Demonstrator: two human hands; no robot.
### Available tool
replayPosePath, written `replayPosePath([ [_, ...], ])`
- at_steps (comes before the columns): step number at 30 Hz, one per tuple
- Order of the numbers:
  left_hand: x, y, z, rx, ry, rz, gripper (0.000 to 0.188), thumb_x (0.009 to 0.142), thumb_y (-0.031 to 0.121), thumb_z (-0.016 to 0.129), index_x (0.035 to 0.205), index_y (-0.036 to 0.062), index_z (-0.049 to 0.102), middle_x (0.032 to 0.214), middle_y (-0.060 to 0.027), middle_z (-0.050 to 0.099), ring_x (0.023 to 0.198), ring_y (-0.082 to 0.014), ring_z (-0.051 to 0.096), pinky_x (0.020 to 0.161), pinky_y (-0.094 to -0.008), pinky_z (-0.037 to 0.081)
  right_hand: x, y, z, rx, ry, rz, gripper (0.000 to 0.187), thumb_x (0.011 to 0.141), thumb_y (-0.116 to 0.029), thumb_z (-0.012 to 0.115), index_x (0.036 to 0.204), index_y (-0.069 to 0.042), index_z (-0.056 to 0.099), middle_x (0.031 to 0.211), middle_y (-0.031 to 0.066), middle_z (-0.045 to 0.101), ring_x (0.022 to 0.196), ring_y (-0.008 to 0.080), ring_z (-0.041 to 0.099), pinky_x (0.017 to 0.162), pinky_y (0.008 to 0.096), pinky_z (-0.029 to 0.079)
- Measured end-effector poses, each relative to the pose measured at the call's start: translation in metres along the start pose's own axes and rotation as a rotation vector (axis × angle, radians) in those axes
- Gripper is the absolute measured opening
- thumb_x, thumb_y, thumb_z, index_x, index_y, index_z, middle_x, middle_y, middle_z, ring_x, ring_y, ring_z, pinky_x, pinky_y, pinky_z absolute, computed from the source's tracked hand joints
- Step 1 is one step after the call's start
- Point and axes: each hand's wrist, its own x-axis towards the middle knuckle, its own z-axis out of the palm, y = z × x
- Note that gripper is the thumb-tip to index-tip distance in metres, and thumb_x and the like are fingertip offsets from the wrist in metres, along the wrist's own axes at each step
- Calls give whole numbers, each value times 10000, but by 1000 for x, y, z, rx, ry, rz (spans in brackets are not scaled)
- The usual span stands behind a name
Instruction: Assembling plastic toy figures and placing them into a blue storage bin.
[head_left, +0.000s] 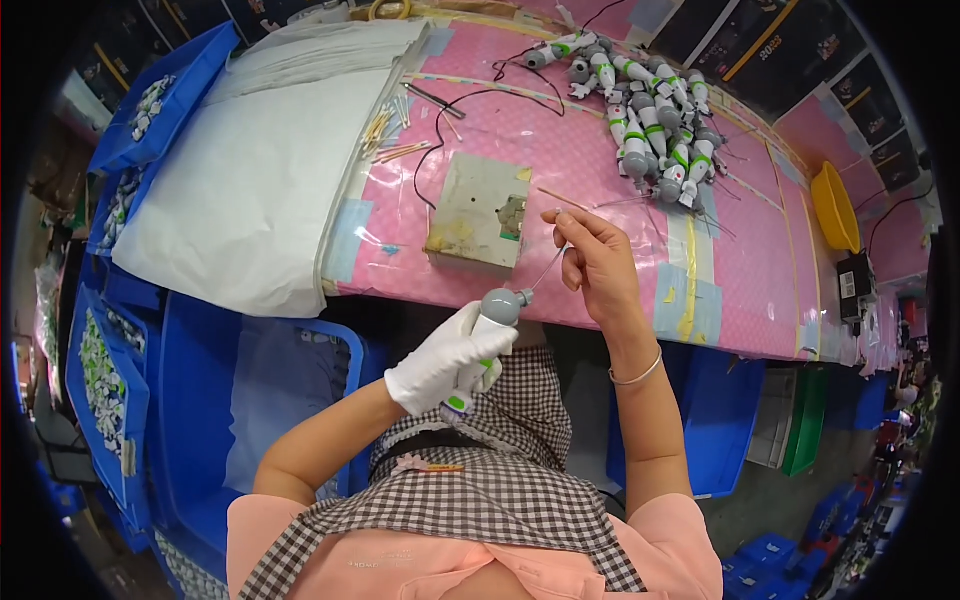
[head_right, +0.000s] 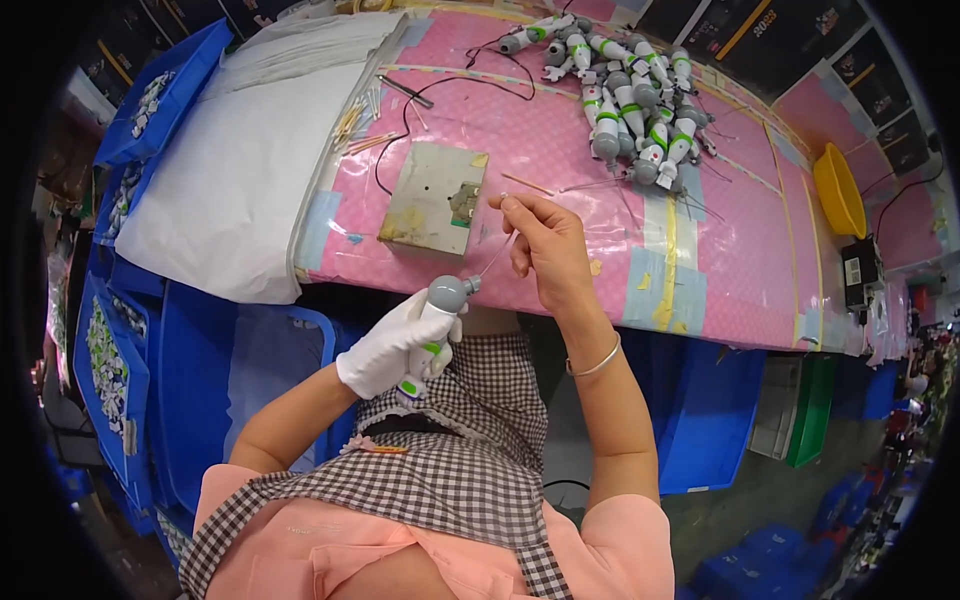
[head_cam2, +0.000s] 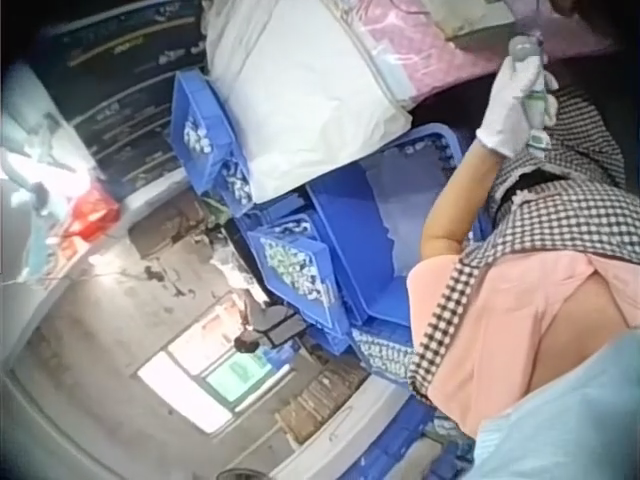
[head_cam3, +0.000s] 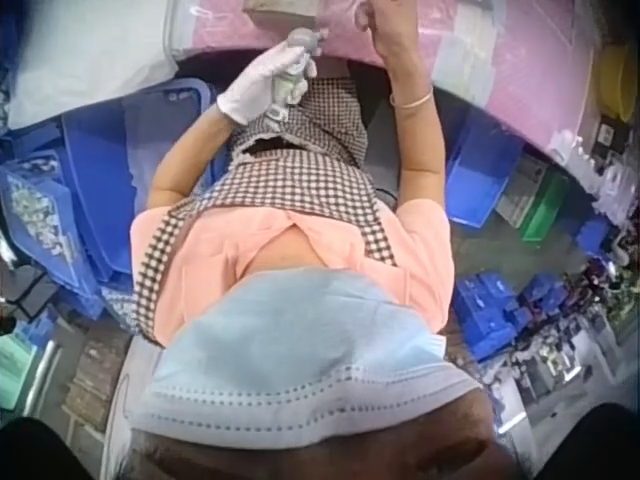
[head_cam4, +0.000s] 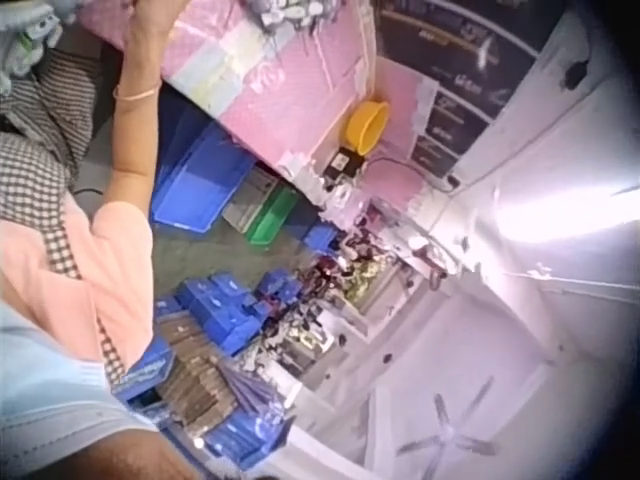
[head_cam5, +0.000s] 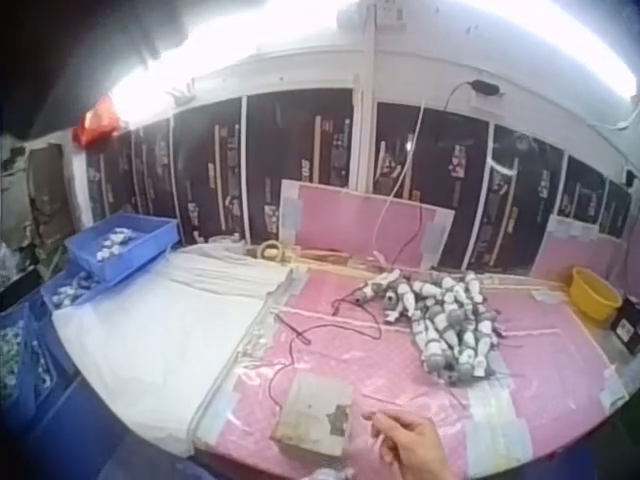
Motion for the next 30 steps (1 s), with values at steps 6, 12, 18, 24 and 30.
replayPosePath([
  [6, 7, 21, -1, 564, 307, 187, 420, 821, 194, 661, 1125, -9, 454, 941, -96, 581, 796, -135, 572, 702, -274, 478, 11, 0, -5, -302, -48, 32, 180, 826, -165, 647, 899, -9, 699, 642, -11, 584, 428, 34, 401, 380, 192, 287],
  [12, 1, 38, -8, 305, 309, 181, 303, 893, 197, 573, 1089, -18, 489, 840, -61, 582, 689, -91, 565, 625, -233, 470, 23, 17, -3, -710, -5, -373, 158, 777, -142, 667, 819, 5, 706, 666, 14, 641, 523, 57, 490, 470, 221, 384],
  [18, 11, 52, -21, 149, 149, 104, 437, 904, 363, 566, 1170, 27, 481, 986, -69, 577, 922, -193, 608, 819, -387, 517, 24, 0, 8, -1019, -54, -453, 151, 751, -109, 656, 786, 35, 684, 644, 47, 642, 541, 61, 505, 493, 230, 394],
  [24, 21, 49, -24, 28, 119, 106, 456, 891, 356, 585, 1173, 7, 503, 970, -83, 584, 860, -193, 626, 775, -356, 542, 46, -23, 4, -901, -253, 73, 149, 740, -146, 653, 747, -1, 688, 565, 0, 561, 515, 54, 473, 470, 230, 367],
  [30, 24, 50, -26, -106, 111, 105, 345, 894, 238, 603, 1113, -22, 551, 922, -81, 619, 803, -170, 643, 745, -320, 544, 67, -24, -1, -684, -445, 256, 124, 720, -127, 636, 663, -16, 637, 570, 0, 542, 482, 67, 435, 460, 223, 336],
])
